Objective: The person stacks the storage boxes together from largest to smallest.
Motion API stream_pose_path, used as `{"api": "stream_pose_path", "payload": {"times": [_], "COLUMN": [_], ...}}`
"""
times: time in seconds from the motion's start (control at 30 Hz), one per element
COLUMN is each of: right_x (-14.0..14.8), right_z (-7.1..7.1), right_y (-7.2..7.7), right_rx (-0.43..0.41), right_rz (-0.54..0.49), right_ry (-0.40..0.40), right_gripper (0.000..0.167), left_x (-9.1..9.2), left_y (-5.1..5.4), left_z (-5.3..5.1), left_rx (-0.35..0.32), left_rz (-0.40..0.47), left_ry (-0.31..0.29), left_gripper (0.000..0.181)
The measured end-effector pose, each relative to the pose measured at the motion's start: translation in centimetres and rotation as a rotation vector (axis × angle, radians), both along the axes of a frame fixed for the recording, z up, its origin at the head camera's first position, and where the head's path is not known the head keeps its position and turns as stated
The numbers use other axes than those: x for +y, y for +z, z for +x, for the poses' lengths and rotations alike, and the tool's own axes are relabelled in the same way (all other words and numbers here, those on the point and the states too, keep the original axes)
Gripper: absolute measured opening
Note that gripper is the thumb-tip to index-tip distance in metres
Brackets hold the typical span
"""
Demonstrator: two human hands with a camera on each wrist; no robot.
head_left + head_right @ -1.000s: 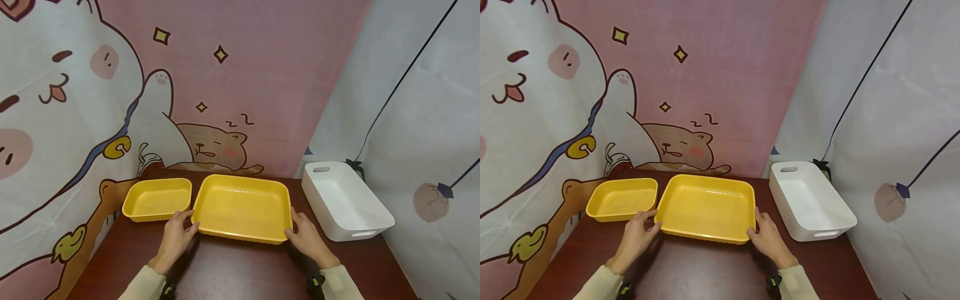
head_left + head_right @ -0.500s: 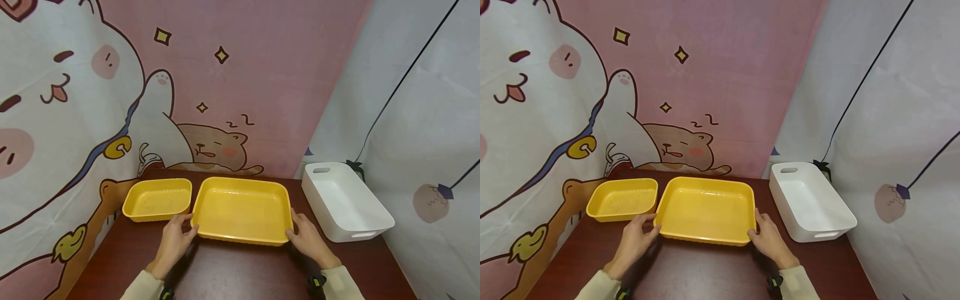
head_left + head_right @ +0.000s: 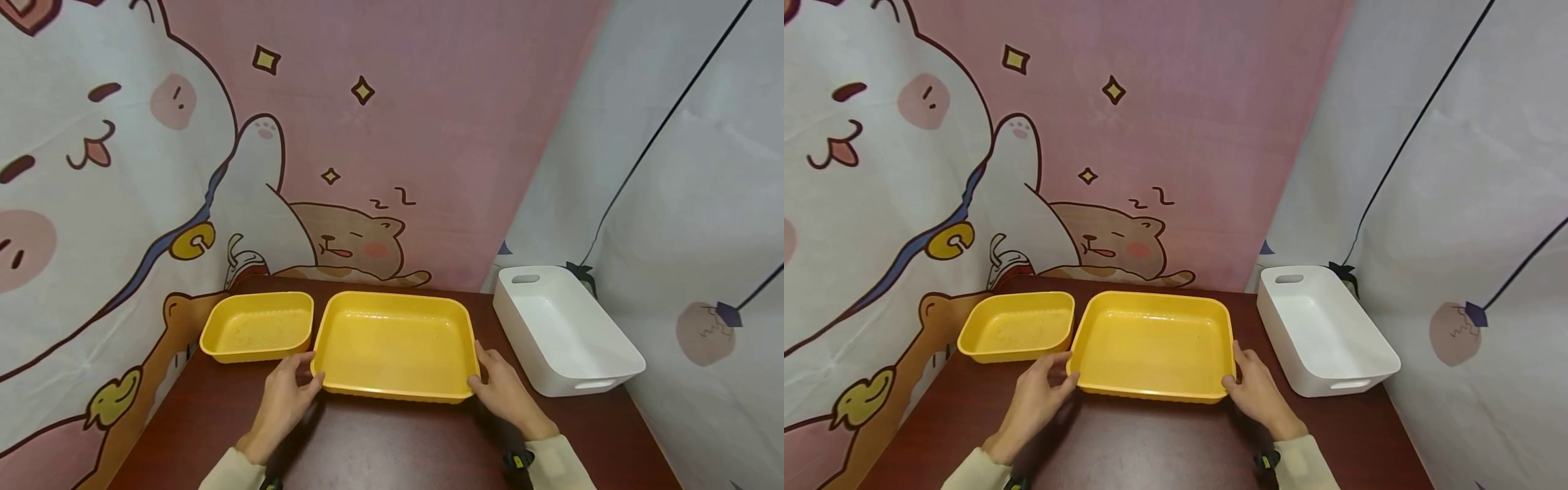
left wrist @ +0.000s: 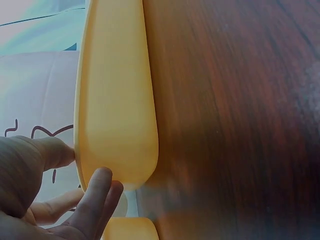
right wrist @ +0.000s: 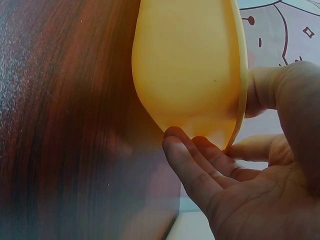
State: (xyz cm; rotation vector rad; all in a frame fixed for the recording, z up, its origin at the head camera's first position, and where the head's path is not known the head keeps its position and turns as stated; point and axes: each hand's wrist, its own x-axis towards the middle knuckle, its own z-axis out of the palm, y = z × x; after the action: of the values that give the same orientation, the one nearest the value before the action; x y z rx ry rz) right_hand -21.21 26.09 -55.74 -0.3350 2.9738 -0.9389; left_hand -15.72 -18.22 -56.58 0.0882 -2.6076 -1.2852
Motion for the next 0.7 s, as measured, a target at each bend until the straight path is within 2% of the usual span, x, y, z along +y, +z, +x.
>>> {"api": "stream_pose_path", "payload": {"times": [0.17, 0.57, 0.7], "right_x": [-0.01, 0.0, 0.07], "right_z": [0.05, 0.26, 0.18], "right_y": [0.03, 0.27, 0.12], "right_rx": [0.006, -0.016, -0.021], "right_rz": [0.001, -0.002, 0.004], "right_ry": [0.004, 0.009, 0.008], "right_gripper": [0.083, 0.082, 0.082], "left_x": [0.03, 0.09, 0.13], "left_y": [0.12, 0.01, -0.02], "left_z": [0.23, 0.27, 0.35], "left_rx": [0.009, 0.014, 0.035], "left_rz": [0.011, -0.023, -0.037], "left_ry": [-0.01, -0.01, -0.012], "left_gripper": [0.046, 0.047, 0.046]}}
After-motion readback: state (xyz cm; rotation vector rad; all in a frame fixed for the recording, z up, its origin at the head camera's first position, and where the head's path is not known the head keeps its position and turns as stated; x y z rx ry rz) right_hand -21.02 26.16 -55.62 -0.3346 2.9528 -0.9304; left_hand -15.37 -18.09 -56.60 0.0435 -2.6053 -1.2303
